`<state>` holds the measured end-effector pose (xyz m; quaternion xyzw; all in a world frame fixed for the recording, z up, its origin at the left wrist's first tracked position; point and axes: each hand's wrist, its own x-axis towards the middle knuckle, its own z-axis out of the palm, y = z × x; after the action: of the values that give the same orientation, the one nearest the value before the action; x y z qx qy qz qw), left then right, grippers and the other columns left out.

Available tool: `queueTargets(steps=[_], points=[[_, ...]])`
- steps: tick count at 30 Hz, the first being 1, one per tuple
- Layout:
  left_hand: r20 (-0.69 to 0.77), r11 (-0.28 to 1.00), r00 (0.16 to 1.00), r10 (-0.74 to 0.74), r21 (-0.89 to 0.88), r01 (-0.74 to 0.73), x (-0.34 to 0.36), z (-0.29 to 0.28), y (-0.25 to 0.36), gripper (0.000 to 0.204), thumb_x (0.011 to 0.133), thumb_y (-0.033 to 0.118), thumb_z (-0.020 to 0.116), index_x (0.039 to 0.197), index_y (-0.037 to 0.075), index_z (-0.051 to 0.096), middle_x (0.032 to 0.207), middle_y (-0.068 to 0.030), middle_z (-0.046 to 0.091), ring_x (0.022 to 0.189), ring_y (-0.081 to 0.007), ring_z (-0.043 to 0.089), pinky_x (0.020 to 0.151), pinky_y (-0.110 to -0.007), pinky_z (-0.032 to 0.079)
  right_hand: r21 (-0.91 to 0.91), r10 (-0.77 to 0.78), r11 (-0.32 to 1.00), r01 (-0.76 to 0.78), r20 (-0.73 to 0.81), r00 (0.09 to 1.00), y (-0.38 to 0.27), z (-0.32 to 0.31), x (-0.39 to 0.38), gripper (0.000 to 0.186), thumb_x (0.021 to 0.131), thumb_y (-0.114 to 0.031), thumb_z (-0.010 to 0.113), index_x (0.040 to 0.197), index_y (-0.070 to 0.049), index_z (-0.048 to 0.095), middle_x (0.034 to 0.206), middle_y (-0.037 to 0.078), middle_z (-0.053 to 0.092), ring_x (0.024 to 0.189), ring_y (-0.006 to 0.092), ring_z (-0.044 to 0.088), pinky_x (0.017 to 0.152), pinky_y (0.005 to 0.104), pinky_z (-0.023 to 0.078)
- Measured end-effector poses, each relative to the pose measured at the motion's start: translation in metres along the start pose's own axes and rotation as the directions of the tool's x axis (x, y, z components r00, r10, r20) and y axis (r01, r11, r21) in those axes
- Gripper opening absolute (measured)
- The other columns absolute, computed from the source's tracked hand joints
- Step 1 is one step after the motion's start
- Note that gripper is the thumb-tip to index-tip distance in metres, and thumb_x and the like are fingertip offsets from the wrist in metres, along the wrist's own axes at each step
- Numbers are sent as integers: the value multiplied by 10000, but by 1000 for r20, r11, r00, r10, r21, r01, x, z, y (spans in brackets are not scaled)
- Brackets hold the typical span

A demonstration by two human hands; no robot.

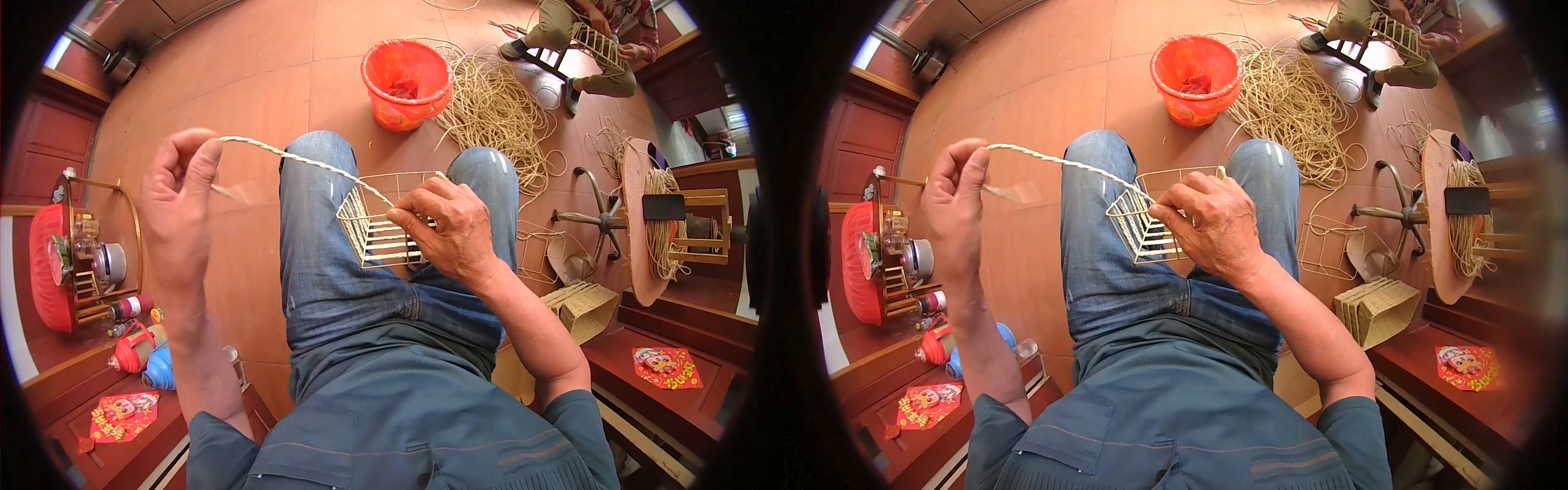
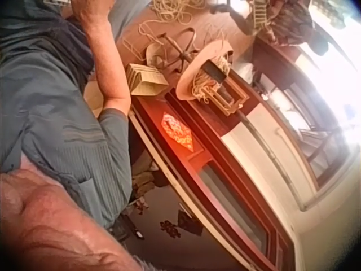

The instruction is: Weaving a small basket-like structure using straw or twine.

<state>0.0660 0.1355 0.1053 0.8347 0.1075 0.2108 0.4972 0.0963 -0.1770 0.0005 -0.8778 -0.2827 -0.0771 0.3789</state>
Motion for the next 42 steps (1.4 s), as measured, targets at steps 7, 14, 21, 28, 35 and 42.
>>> queueTargets(steps=[7, 14, 21, 28, 35, 42], points=[[273, 1000, 962, 21, 9, -24, -91, 70, -16, 260, 1079, 85, 712, 1337, 62, 730, 1075, -74, 757, 773, -118, 604, 717, -320, 537, 199, 233, 952, -234, 29, 972, -7, 1, 3, 165, 943, -276, 881, 975, -130, 811, 850, 9, 741, 744, 197, 694, 721, 378, 481], [388, 890, 909, -151, -346, 296, -153, 129, -27, 689, 1051, -54, 649, 1681, 35, 386, 1552, -222, 607, 941, -155, 728, 852, -338, 621, 13, 43, 999, -42, -8, 999, -2, 1, 2, 136, 937, -266, 874, 983, -152, 815, 857, -6, 743, 743, 176, 689, 707, 359, 438], [351, 905, 929, -120, -346, 248, -143, 140, -44, 665, 1085, -2, 644, 1688, 25, 364, 1412, -182, 679, 909, -149, 719, 869, -339, 609, 41, 9, 999, -13, 102, 995, 4, -8, 0, 110, 957, -225, 822, 1025, -139, 823, 848, 39, 710, 822, 257, 674, 744, 407, 461], [396, 864, 901, -176, -376, 334, -131, 113, -18, 342, 1118, 49, 624, 1458, 28, 595, 748, 80, 453, 718, -17, 406, 660, -239, 359, 9, 1, 1000, -3, 137, 991, 0, -13, 0, 148, 939, -240, 835, 1045, -139, 814, 926, 44, 728, 886, 269, 693, 785, 416, 496], [162, 845, 982, -93, -509, 164, -66, 44, 13, 409, 1101, 88, 707, 1489, 29, 593, 764, 128, 471, 714, 23, 385, 650, -192, 279, -8, -97, 995, 98, 65, 993, -2, -6, 6, 146, 933, -260, 866, 977, -137, 800, 940, 47, 729, 914, 271, 711, 810, 409, 530], [-115, 980, 975, 191, 73, -184, -16, 32, -7, 497, 1090, 83, 717, 1567, 46, 582, 997, 37, 675, 780, -21, 499, 701, -216, 449, -7, -5, 1000, 5, 43, 999, -4, 3, 7, 170, 939, -271, 845, 925, -121, 765, 817, 49, 685, 782, 277, 706, 715, 443, 507]])
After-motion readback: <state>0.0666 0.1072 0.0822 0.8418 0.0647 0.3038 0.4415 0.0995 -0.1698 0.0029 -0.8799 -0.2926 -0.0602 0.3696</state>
